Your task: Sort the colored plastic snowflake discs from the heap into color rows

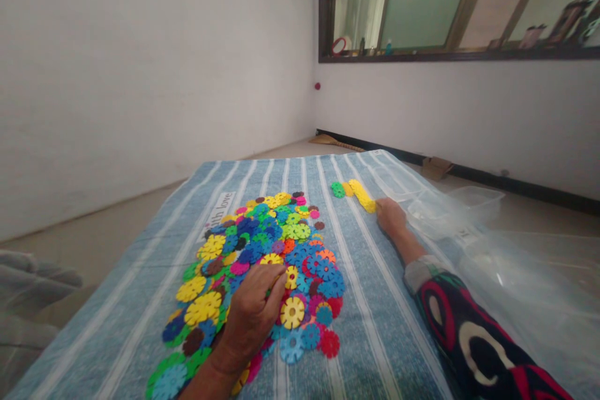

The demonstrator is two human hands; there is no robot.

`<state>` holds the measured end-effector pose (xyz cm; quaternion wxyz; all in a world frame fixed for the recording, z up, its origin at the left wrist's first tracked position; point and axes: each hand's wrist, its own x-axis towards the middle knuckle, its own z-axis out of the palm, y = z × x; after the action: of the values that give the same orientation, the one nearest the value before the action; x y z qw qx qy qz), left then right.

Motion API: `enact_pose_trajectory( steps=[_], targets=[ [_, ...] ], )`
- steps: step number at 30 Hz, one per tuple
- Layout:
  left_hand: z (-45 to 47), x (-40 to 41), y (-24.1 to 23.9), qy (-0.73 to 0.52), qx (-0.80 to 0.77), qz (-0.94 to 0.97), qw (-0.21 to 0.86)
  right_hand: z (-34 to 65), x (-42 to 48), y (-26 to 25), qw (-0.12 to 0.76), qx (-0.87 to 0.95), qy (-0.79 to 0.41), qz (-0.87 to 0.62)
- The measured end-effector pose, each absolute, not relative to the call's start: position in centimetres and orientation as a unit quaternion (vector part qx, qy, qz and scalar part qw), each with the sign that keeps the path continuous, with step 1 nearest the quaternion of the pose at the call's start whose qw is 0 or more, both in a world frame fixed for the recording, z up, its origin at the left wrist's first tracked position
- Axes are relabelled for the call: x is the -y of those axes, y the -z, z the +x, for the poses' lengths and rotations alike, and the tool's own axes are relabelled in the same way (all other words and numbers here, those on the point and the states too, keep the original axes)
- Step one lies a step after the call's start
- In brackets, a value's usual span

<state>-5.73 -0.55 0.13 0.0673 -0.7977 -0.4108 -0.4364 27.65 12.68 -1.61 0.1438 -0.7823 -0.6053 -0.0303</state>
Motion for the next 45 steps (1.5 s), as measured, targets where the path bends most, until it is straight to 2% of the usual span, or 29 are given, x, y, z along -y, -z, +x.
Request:
enact_pose_trajectory(
  steps=[10,20,29,37,45],
  targets=[
    [-5.6,0.6,-0.3,0.436,0.414,-0.798,0.044,26.8,-12.1,2.0,0.169,0.616,0.038,-0.769],
    [-5.6,0.9,-0.2,0.427,0.424,-0.798,0.049,26.6,-11.9,1.9,0.142,0.627,0.05,-0.764],
    [-6.4,0.7,0.0,0.421,0.494,-0.759,0.055,27.0,-12.1,2.7,0.14,0.631,0.063,-0.76],
    [-7.3,-0.4,0.2,0.353,0.552,-0.743,0.135,27.1,-12.0,3.2,0.196,0.606,0.074,-0.767],
    [-6.7,-0.3,0.2,0.257,0.564,-0.775,0.123,26.3,-11.3,2.9,0.257,0.646,0.095,-0.712]
  ],
)
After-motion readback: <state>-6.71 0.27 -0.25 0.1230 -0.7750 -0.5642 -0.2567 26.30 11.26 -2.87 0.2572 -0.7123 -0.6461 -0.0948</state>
